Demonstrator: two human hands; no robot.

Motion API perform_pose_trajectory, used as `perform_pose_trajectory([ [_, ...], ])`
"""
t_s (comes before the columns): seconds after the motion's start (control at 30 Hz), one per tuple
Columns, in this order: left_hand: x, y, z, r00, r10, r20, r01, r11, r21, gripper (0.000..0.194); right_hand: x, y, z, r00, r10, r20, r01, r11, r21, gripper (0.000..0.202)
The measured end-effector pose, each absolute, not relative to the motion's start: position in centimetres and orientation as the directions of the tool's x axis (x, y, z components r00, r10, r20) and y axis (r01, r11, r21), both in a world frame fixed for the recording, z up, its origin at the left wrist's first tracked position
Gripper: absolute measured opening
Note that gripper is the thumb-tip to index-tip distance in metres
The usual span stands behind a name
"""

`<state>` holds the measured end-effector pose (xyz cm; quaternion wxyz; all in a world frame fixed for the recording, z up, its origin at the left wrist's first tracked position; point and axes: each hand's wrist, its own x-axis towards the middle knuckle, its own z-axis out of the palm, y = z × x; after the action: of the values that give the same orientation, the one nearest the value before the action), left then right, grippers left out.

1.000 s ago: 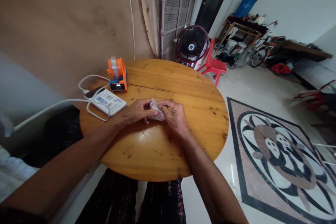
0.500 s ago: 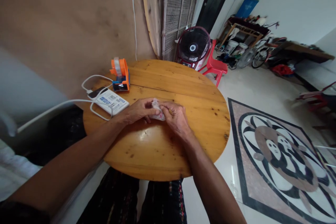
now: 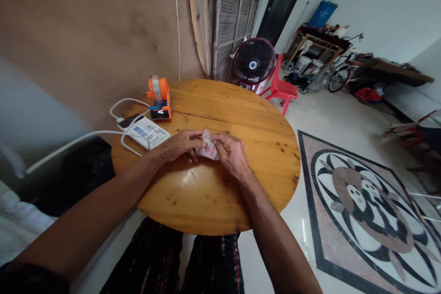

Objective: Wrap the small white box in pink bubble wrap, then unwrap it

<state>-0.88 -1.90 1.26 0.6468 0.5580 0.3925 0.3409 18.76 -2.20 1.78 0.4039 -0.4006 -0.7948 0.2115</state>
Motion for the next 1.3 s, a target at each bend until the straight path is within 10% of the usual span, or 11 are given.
perform_pose_trajectory([
  [0.33, -0.8, -1.8, 1.0, 0.439, 0.887, -0.142, 0.014, 0.151, 0.988, 0.037, 19.4, -2.0, 2.2, -0.489, 0.733, 0.473, 0.401, 0.671, -0.624, 0.024],
  [0.7, -1.2, -1.5, 0.5, 0.433, 0.887, -0.159, 0.002, 0.176, 0.984, 0.033, 20.3, -2.5, 0.8, -0.551, 0.586, 0.594, 0.560, 0.788, -0.258, 0.039],
  [1.3, -1.2, -1.3, 0.4, 0.427, 0.886, -0.181, -0.024, 0.212, 0.977, 0.029, 20.0, -2.5, 1.2, -0.581, 0.585, 0.567, 0.546, 0.796, -0.262, 0.040],
])
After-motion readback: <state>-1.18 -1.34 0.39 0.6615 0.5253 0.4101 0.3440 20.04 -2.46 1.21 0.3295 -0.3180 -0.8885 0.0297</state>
